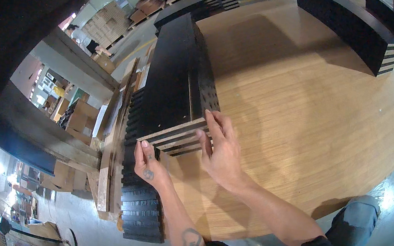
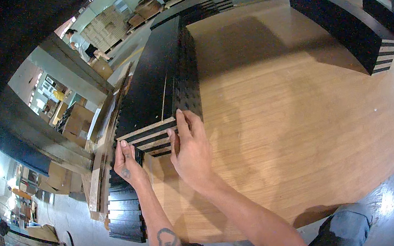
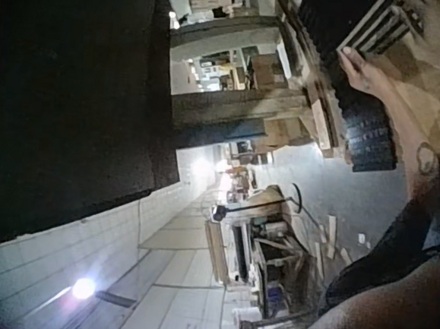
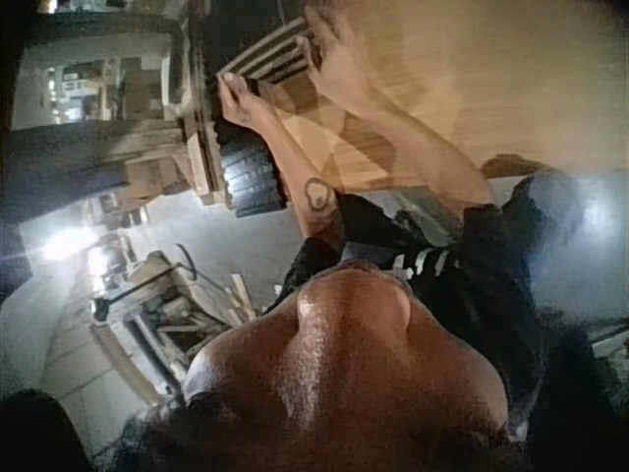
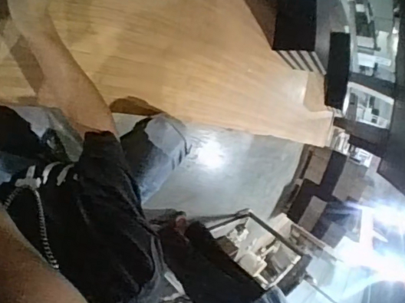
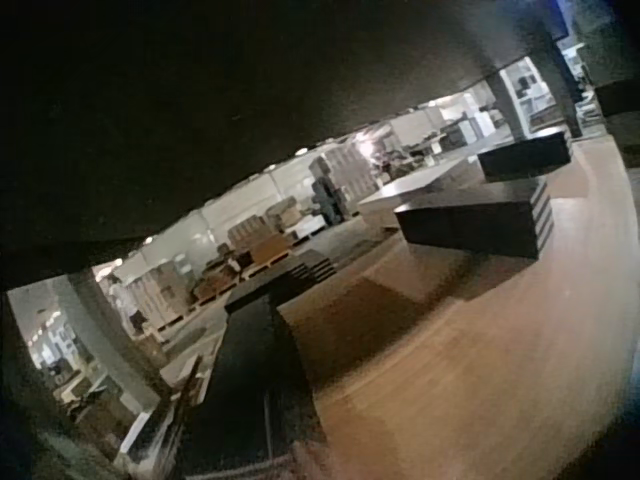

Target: The person picks up curved black wood components and stacks them on top of a pile on a wooden table, aligning them with the existing stack.

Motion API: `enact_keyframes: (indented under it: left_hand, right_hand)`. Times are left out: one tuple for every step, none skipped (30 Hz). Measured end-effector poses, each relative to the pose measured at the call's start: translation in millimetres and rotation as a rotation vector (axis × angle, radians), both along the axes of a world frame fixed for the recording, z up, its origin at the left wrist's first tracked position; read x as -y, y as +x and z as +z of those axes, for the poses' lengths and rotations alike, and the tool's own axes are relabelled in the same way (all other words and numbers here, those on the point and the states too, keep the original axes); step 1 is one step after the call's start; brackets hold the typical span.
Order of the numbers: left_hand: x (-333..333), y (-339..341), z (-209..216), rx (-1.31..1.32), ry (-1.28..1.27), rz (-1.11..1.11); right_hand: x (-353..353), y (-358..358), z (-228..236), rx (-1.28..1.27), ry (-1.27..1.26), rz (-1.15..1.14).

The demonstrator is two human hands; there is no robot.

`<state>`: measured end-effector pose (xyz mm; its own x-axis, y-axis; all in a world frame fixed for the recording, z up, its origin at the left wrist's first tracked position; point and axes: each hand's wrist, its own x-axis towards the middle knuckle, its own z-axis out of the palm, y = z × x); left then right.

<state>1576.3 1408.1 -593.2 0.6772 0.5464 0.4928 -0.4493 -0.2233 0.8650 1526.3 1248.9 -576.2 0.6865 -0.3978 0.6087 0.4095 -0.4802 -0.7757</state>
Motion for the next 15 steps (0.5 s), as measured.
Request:
enact_keyframes:
  left_hand:
    - [-1, 1, -1, -0.006, -0.004, -0.003]
    - [-1, 1, -1, -0.013, -0.008, -0.006]
    - [-1, 0, -1, -0.013, -0.034, -0.031]
    - [1, -1, 0, -0.013, -0.06, -0.055]
    - [2, -2, 0, -0.013, -0.087, -0.078]
    - [3, -2, 1, -0.012, -0.102, -0.067]
    - [5, -2, 2, -0.01, -0.118, -0.056]
    - [5, -2, 2, -0.009, -0.134, -0.044]
    - [2, -2, 1, 0.005, -0.123, -0.057]
    - [-2, -1, 0, 0.019, -0.112, -0.069]
    - [-5, -1, -1, 0.033, -0.1, -0.08]
    - [-1, -2, 0, 0.027, -0.088, -0.044]
    - [2, -2, -1, 0.009, -0.1, -0.044]
    - [2, -1, -4, 0.002, -0.087, -0.047]
    - [0, -1, -3, 0.006, -0.064, -0.045]
  right_hand:
    - [1, 0, 0, -0.002, -0.016, -0.003]
    - [3, 0, 1, -0.004, -0.032, -0.005]
    - [3, 1, -1, 0.013, -0.04, -0.009]
    - [4, 2, -3, 0.03, -0.049, -0.013]
    - [5, 3, -5, 0.047, -0.059, -0.017]
    - [4, 3, -5, 0.031, -0.047, -0.009]
    - [4, 2, -5, 0.016, -0.035, -0.001]
    - [3, 1, -5, 0.0, -0.024, 0.008]
    - [-1, -1, -2, -0.012, 0.0, 0.019]
    - [-5, -3, 1, -0.024, 0.025, 0.031]
    - [-8, -4, 3, -0.036, 0.049, 0.043]
    - [-10, -4, 1, -0.027, 0.06, 0.046]
    - [-9, -2, -1, -0.018, 0.071, 0.05]
    - [-8, -1, -4, -0.009, 0.081, 0.054]
    - [-9, -1, -5, -0.008, 0.073, 0.066]
